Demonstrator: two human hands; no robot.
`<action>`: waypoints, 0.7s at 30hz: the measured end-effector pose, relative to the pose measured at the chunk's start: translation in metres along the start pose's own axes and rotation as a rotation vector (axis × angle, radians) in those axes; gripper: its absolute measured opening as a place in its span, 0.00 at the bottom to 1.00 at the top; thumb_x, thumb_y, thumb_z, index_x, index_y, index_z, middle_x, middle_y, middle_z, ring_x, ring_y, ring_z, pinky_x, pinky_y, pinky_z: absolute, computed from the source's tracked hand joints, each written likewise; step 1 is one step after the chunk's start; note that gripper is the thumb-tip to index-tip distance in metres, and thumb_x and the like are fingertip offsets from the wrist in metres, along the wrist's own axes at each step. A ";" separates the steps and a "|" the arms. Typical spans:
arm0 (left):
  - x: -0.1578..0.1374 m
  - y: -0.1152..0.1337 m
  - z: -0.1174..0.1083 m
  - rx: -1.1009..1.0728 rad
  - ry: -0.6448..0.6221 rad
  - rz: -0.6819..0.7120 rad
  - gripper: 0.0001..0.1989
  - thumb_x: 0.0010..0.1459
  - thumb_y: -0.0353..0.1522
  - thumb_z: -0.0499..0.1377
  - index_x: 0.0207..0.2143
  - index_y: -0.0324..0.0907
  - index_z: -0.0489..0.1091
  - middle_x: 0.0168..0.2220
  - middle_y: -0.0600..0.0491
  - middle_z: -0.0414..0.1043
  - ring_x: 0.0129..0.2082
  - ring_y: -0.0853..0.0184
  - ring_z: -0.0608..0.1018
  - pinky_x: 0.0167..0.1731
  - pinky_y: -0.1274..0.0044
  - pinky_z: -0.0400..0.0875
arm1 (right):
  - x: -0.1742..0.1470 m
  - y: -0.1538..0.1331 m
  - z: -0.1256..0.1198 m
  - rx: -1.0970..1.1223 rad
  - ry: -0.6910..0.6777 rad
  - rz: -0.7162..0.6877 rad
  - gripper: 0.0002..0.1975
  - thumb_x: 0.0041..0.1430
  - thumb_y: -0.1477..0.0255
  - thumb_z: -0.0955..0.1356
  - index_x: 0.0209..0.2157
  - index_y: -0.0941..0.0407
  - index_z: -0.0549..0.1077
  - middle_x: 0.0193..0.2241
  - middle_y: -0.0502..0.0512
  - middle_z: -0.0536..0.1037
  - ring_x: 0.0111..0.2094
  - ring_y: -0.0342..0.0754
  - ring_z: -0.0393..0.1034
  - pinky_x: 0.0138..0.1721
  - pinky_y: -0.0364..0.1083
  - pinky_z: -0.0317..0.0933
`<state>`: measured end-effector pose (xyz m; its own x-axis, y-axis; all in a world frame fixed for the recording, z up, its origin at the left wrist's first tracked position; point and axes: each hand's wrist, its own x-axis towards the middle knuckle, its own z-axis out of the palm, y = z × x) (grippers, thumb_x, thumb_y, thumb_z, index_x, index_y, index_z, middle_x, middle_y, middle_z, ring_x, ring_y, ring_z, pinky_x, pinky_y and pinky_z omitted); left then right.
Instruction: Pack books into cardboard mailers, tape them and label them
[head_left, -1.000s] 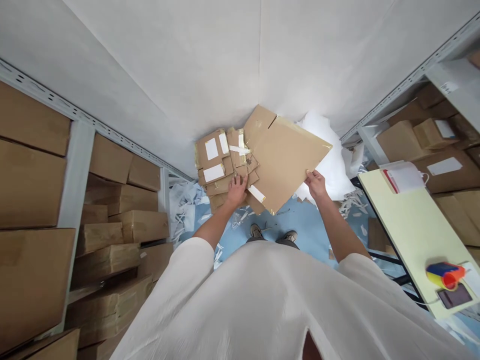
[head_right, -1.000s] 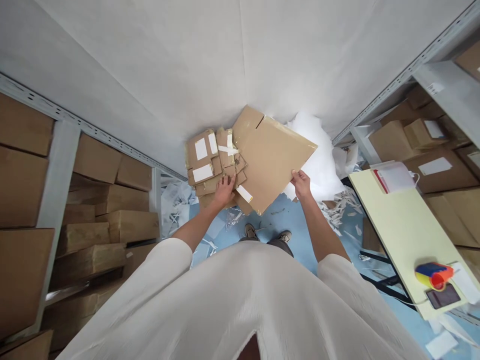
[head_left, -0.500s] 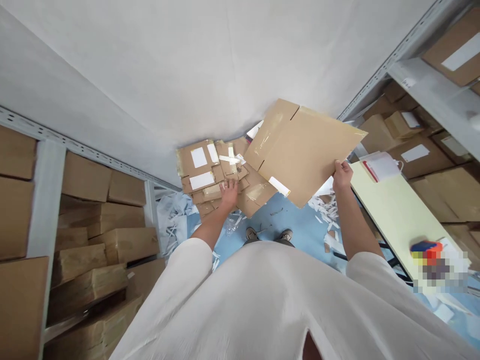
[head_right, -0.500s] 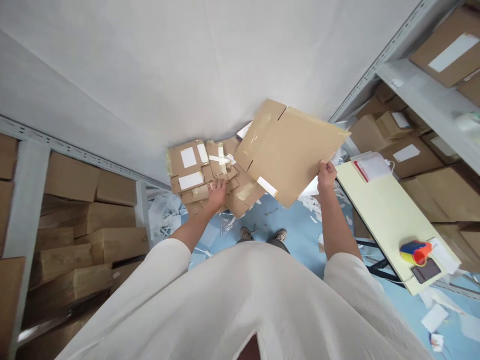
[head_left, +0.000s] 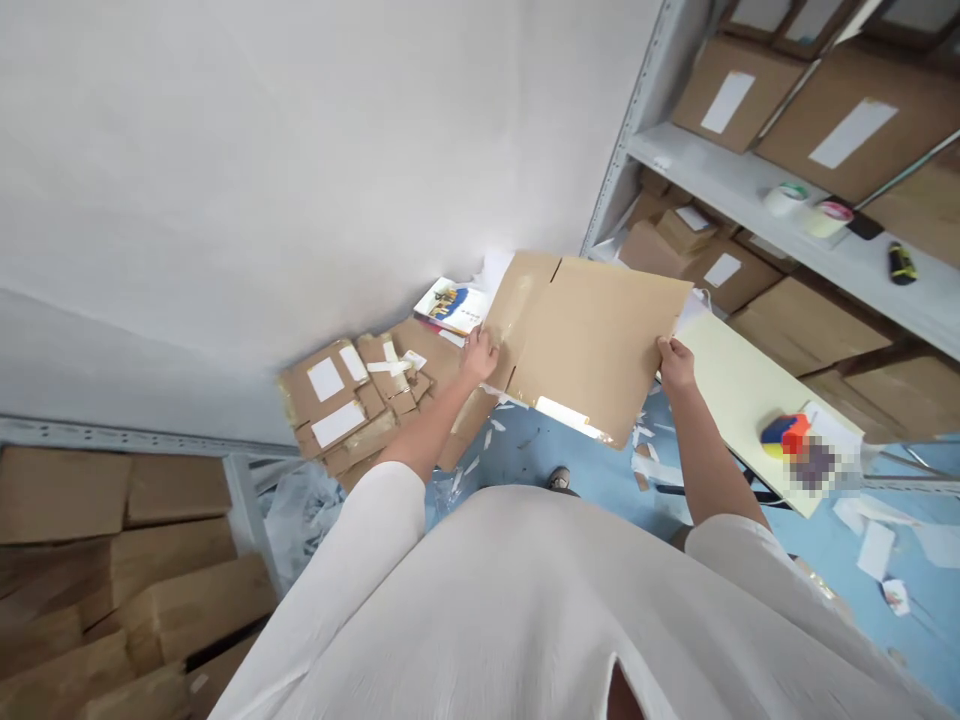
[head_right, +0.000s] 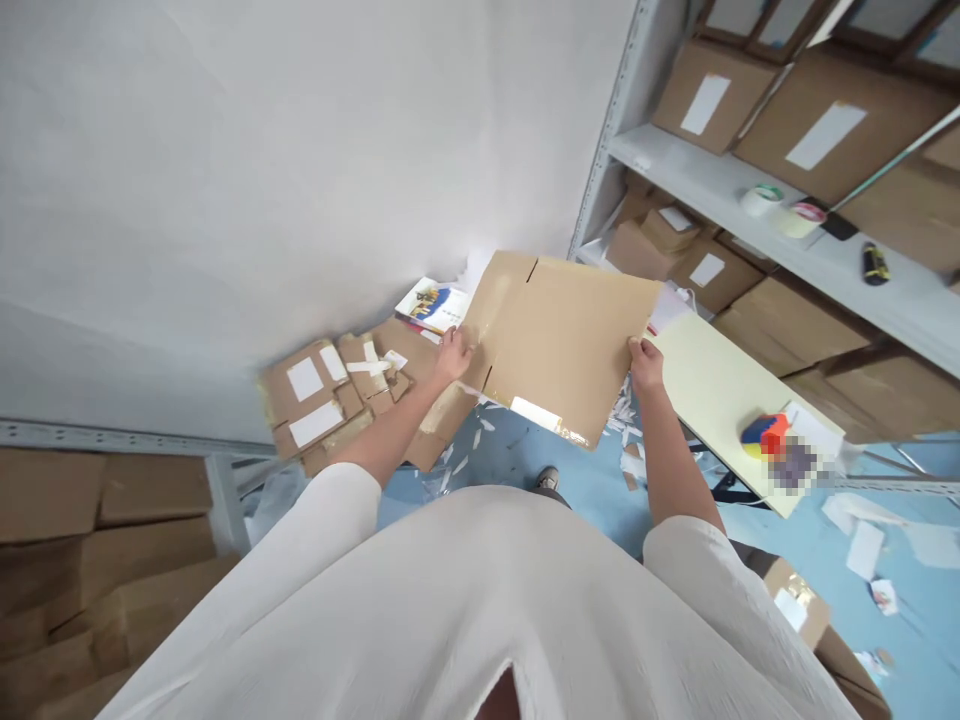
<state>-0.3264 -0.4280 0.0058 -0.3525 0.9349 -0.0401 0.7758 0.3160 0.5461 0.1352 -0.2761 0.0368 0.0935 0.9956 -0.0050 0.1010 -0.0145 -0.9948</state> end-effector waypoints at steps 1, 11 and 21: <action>0.007 0.015 0.007 -0.005 -0.013 -0.004 0.32 0.74 0.37 0.58 0.76 0.39 0.64 0.80 0.32 0.57 0.79 0.41 0.65 0.77 0.52 0.60 | 0.003 0.002 -0.017 -0.001 -0.010 0.023 0.31 0.47 0.38 0.79 0.32 0.51 0.75 0.28 0.52 0.80 0.36 0.55 0.77 0.37 0.51 0.74; 0.056 0.144 0.082 -0.100 -0.137 -0.108 0.25 0.74 0.36 0.57 0.70 0.42 0.64 0.65 0.33 0.78 0.66 0.46 0.80 0.68 0.56 0.72 | 0.016 0.004 -0.177 0.071 -0.060 0.180 0.32 0.39 0.39 0.84 0.32 0.49 0.77 0.29 0.55 0.85 0.38 0.59 0.83 0.38 0.54 0.80; 0.101 0.231 0.154 -0.280 -0.285 -0.060 0.38 0.61 0.39 0.70 0.70 0.46 0.64 0.55 0.37 0.86 0.62 0.44 0.84 0.64 0.56 0.74 | -0.004 0.031 -0.274 -0.229 0.360 0.160 0.29 0.45 0.42 0.77 0.38 0.50 0.75 0.30 0.52 0.81 0.35 0.57 0.78 0.39 0.55 0.77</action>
<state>-0.1022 -0.2354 -0.0013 -0.2033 0.9360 -0.2875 0.5720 0.3518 0.7409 0.4089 -0.3057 0.0339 0.4599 0.8843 -0.0809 0.2699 -0.2261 -0.9360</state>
